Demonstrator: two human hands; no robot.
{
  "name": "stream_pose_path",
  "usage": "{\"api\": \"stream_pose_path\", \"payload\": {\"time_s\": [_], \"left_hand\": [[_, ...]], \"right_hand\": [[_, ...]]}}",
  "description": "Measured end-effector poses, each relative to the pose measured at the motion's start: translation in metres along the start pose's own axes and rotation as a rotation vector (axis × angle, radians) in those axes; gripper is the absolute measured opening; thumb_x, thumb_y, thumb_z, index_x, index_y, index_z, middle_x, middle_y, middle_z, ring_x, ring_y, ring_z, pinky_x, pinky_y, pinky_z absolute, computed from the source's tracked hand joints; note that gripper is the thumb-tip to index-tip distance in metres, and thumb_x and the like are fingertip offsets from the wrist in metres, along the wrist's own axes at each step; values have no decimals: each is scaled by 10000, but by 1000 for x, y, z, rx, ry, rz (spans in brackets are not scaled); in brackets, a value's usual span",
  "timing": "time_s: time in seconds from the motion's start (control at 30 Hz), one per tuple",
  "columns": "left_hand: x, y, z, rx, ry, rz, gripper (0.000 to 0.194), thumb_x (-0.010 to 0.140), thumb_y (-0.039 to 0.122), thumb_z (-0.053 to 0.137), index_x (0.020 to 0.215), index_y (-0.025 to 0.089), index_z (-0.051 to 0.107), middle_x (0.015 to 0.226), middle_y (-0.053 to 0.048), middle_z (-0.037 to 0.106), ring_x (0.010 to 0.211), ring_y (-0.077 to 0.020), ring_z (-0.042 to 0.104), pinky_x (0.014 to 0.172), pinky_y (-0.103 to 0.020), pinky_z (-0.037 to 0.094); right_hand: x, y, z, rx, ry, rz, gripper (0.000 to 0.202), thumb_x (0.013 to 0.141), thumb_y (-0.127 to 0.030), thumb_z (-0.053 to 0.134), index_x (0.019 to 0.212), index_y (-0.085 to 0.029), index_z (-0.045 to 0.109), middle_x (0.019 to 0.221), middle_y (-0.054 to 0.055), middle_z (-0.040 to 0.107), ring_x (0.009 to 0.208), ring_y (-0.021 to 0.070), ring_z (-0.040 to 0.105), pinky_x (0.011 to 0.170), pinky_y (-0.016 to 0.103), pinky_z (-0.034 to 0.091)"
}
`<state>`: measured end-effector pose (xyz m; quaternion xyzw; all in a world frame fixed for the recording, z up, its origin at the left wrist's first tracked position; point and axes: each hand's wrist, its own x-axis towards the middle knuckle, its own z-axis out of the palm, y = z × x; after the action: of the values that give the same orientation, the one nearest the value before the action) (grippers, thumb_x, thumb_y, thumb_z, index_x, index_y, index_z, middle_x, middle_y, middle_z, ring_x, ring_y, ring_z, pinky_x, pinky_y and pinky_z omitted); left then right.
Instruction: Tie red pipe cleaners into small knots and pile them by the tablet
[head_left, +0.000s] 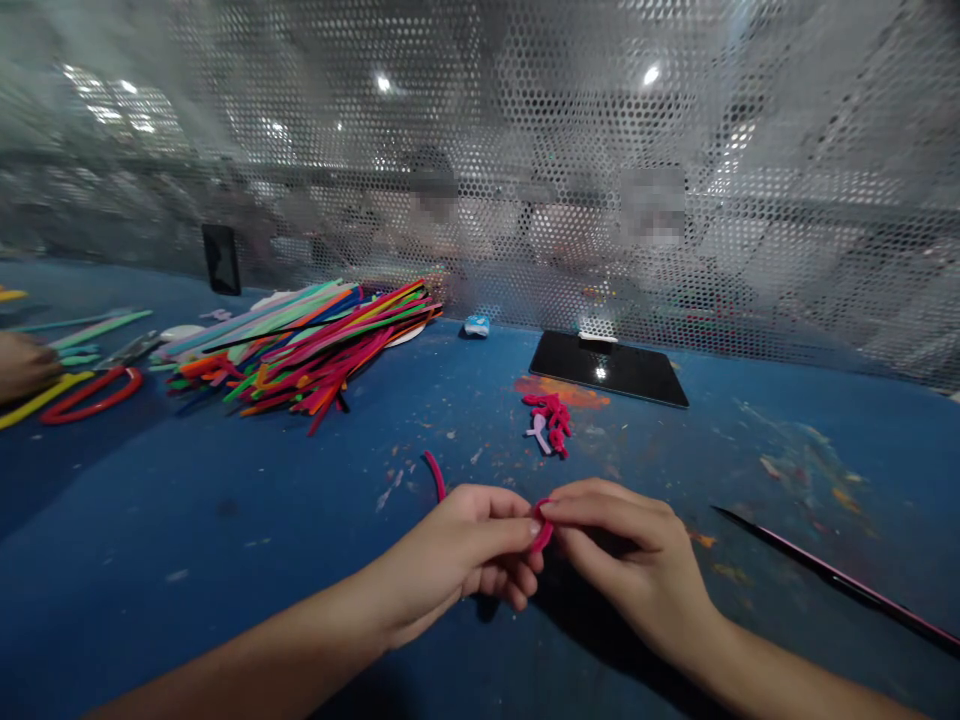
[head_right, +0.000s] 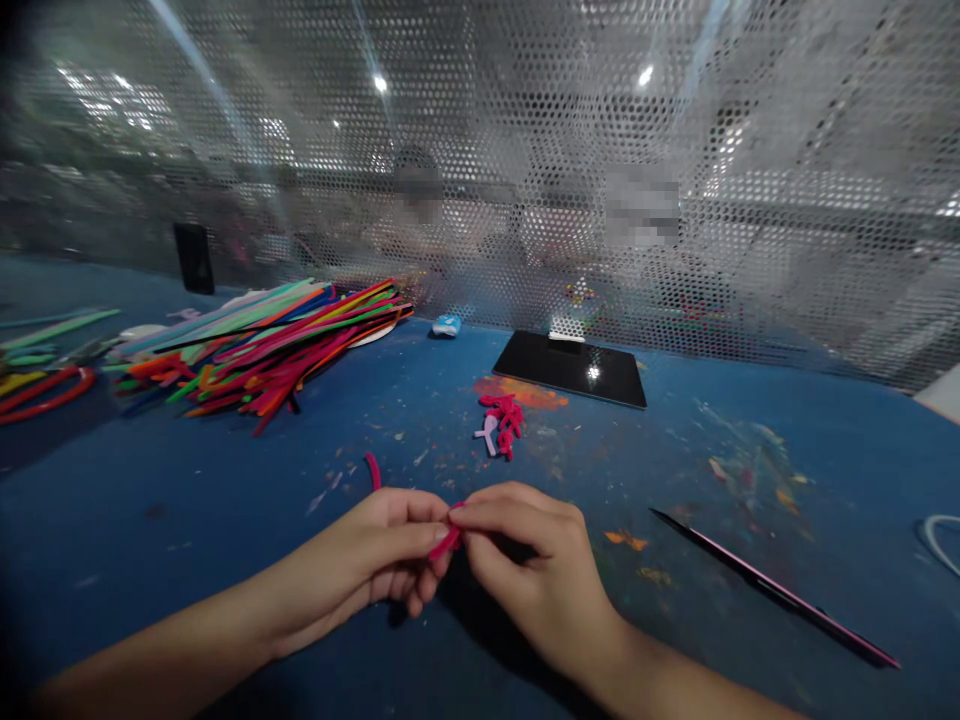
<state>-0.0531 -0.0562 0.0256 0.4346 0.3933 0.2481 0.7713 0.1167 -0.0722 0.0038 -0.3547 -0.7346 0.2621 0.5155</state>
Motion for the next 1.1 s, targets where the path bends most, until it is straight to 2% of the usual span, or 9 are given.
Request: {"api": "stream_pose_path", "payload": {"time_s": [0.17,0.3,0.4,0.47,0.57,0.67,0.77,0.9,1.1], "left_hand": [[0,0,-1,-95,-7,15,249,768,359,562,763,110,583,633,-11,584,515,-63,537,518,-174,438],[0,2,0,-11,42,1,229,642,261,706,773,116,588,615,11,589,527,-60,533,550,-173,433],[1,4,-2,124,89,42,180,679,259,668,778,131,590,598,18,589,540,-76,541,558,-187,430],[1,5,-5,345,154,167,132,740,269,602,790,147,610,645,8,600,579,-93,551,575,-203,433],[-2,7,-11,849,217,500,129,799,222,529,834,200,652,782,-8,619,711,-119,565,666,-227,429],[-6,9,-16,1268,167,813,202,841,173,461,920,217,642,833,-22,617,760,-123,555,702,-225,413],[-10,10,-18,1562,116,1021,237,865,146,402,941,161,626,822,-60,628,740,-141,550,678,-241,421],[-13,11,-20,1734,97,1149,245,873,141,380,925,134,618,796,-75,649,739,-159,568,680,-255,436],[-13,13,-24,1689,199,1237,204,843,171,456,978,186,610,825,-65,665,764,-164,594,701,-256,444]], "right_hand": [[-2,2,-1,-65,-44,-36,276,747,-65,559,942,-230,665,887,38,636,779,133,613,669,254,498],[-2,-1,0,-82,-61,-50,286,762,-93,552,973,-256,657,908,39,626,812,145,604,685,270,493],[1,-3,1,94,-28,178,209,786,-169,559,958,-249,647,867,33,631,746,142,608,660,281,502],[4,-2,1,336,-7,427,185,801,-245,561,978,-221,609,798,24,625,670,134,603,593,273,514],[7,3,0,686,-78,697,245,818,-365,532,910,-146,593,690,25,603,585,123,591,487,228,502],[8,4,-1,867,-203,846,266,814,-367,546,814,-106,597,694,48,613,561,100,592,458,178,484],[6,0,-1,954,-263,930,200,769,-296,622,809,-101,604,716,40,616,572,76,594,452,130,469],[3,-4,0,960,-267,976,153,706,-220,686,782,-108,616,682,15,615,536,57,583,434,105,453],[5,-3,-1,913,-198,908,131,708,-212,671,761,-112,605,630,-5,598,494,53,550,406,114,434]]}}
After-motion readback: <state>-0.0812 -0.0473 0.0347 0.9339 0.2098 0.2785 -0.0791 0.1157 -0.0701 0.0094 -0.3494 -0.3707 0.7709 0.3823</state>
